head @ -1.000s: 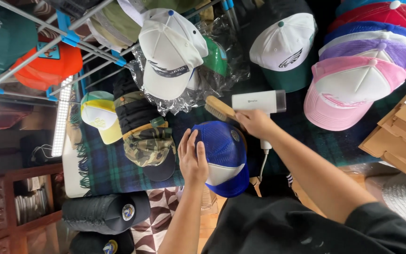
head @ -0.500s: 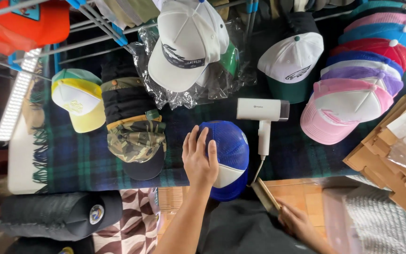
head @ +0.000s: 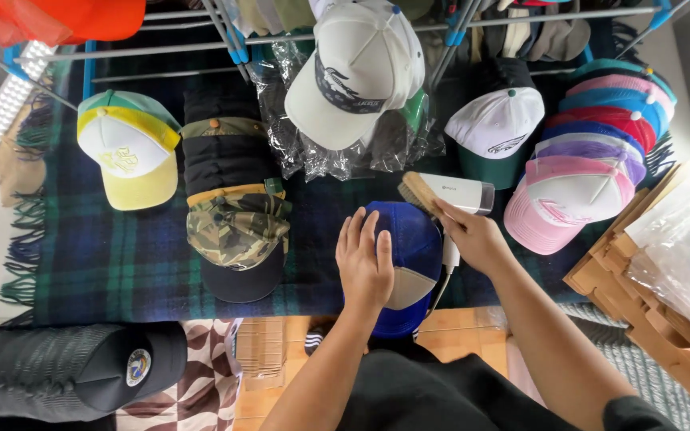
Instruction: Cleaning and shaping various trucker hats using a brush and a handheld steamer on a wooden mold.
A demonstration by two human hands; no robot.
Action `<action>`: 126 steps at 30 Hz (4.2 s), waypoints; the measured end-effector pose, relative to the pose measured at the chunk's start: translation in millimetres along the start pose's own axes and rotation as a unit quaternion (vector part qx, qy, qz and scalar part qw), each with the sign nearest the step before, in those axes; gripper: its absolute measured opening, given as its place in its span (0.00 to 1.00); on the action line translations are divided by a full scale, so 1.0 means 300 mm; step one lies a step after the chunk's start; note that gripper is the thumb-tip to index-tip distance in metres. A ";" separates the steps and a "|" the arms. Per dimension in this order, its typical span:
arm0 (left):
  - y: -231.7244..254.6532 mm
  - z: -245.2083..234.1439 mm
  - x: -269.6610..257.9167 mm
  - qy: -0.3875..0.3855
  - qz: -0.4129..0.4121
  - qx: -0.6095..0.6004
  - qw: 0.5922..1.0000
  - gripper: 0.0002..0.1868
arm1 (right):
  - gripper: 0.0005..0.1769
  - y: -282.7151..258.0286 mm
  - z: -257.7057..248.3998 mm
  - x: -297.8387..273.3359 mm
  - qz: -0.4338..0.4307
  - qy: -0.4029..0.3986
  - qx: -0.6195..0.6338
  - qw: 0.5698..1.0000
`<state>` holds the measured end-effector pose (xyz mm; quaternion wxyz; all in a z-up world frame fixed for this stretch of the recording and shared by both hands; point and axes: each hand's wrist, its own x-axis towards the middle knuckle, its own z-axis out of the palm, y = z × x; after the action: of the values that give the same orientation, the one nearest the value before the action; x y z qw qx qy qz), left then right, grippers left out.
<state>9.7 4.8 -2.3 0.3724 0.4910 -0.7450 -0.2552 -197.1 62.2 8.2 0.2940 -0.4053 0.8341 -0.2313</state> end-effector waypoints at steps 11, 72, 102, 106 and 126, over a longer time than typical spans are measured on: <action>-0.126 -0.159 -0.155 -0.186 -0.130 -0.192 0.955 0.38 | 0.25 0.066 0.040 -0.425 -0.043 0.058 0.016 0.997; -0.326 -0.197 -0.326 -0.333 -0.372 -0.173 0.849 0.18 | 0.23 -0.726 0.003 0.203 -0.078 -0.315 -0.410 0.853; -0.416 -0.134 -0.251 -0.458 -0.263 -0.051 0.847 0.16 | 0.18 0.015 0.122 -0.094 -0.043 0.173 0.054 0.983; -0.417 -0.144 -0.245 -0.463 -0.236 -0.059 0.853 0.14 | 0.17 0.084 0.294 -0.262 0.031 0.239 0.319 0.917; -0.440 -0.095 -0.297 -0.410 -0.347 -0.149 0.830 0.12 | 0.18 0.254 0.423 -0.237 0.062 0.211 0.437 0.872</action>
<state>125.6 35.2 -111.0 -0.0113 0.5062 -0.5629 -0.6533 -116.9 144.2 -109.3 0.2720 -0.1241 0.7136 -0.6335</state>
